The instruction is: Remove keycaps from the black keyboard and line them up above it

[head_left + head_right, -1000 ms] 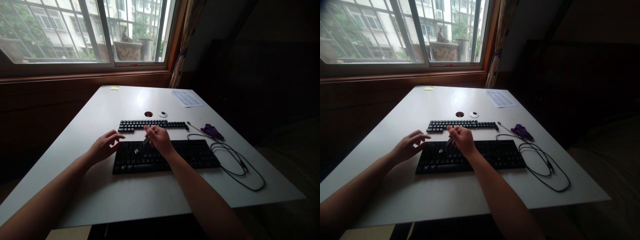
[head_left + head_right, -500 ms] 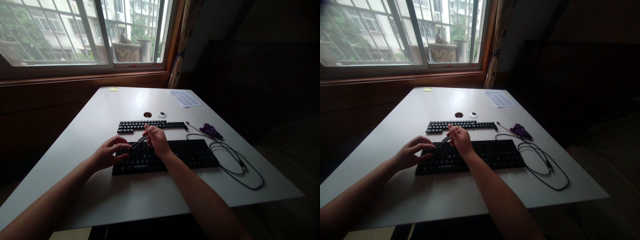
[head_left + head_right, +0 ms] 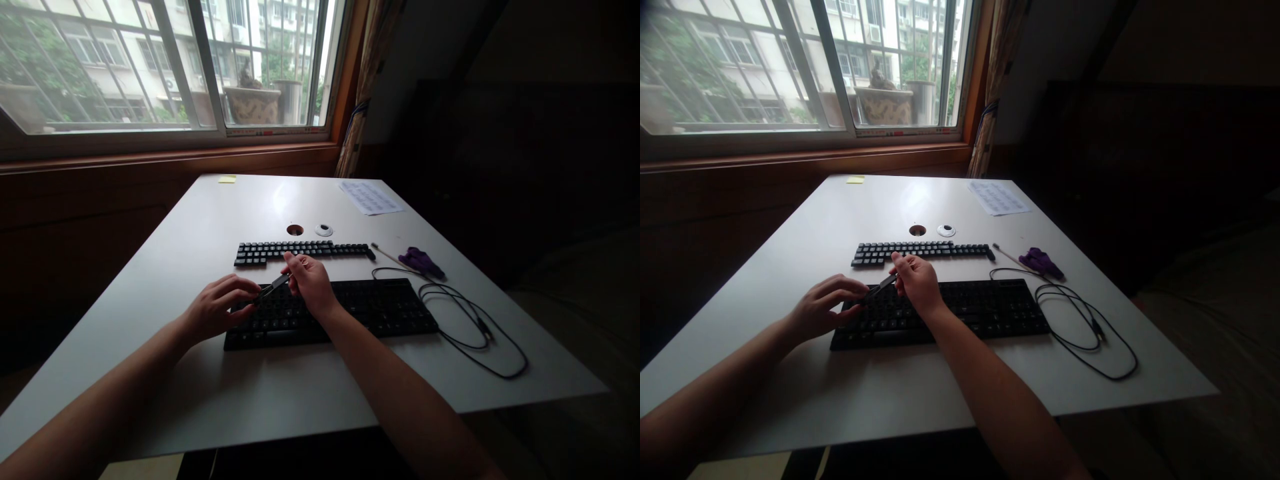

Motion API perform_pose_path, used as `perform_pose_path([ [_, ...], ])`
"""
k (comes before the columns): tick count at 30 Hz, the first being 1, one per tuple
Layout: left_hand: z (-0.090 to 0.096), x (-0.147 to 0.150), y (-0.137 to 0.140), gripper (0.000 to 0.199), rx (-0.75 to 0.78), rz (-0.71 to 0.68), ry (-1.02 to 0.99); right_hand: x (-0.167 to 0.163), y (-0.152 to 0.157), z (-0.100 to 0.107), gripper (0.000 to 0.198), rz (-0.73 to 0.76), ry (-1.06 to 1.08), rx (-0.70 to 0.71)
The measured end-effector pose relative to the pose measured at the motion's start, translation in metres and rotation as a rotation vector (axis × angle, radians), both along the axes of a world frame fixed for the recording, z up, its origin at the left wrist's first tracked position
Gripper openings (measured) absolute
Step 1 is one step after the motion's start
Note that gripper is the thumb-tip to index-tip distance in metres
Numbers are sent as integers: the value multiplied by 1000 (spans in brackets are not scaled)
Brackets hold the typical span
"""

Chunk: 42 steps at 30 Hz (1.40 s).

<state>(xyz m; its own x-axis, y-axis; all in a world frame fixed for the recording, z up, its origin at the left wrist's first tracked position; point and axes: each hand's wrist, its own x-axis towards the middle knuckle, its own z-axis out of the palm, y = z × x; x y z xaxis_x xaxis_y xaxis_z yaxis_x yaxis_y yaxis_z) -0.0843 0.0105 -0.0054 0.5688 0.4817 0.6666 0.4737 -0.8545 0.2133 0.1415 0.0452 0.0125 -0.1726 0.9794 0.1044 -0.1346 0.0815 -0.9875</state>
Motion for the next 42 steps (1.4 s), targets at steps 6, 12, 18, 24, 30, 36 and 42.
perform_pose_path([
  [6,2,0,-3,14,-14,-37,16,1,2,-5,44,-6,-15,5],
  [12,-1,-1,-2,27,-68,-88,43,2,2,-4,45,-24,-101,32],
  [18,-3,-4,-1,31,-104,-67,122,3,3,-5,43,-30,-155,80],
  [24,2,-4,-2,30,-24,-70,210,4,5,-8,42,-38,-160,93],
  [30,3,-2,-4,25,75,-35,133,3,8,-11,40,-29,-162,23],
  [36,-1,0,-6,15,146,-14,74,2,11,-16,39,30,-70,-78],
  [42,-3,3,-3,18,114,17,-46,-2,8,-17,41,84,-46,-102],
])
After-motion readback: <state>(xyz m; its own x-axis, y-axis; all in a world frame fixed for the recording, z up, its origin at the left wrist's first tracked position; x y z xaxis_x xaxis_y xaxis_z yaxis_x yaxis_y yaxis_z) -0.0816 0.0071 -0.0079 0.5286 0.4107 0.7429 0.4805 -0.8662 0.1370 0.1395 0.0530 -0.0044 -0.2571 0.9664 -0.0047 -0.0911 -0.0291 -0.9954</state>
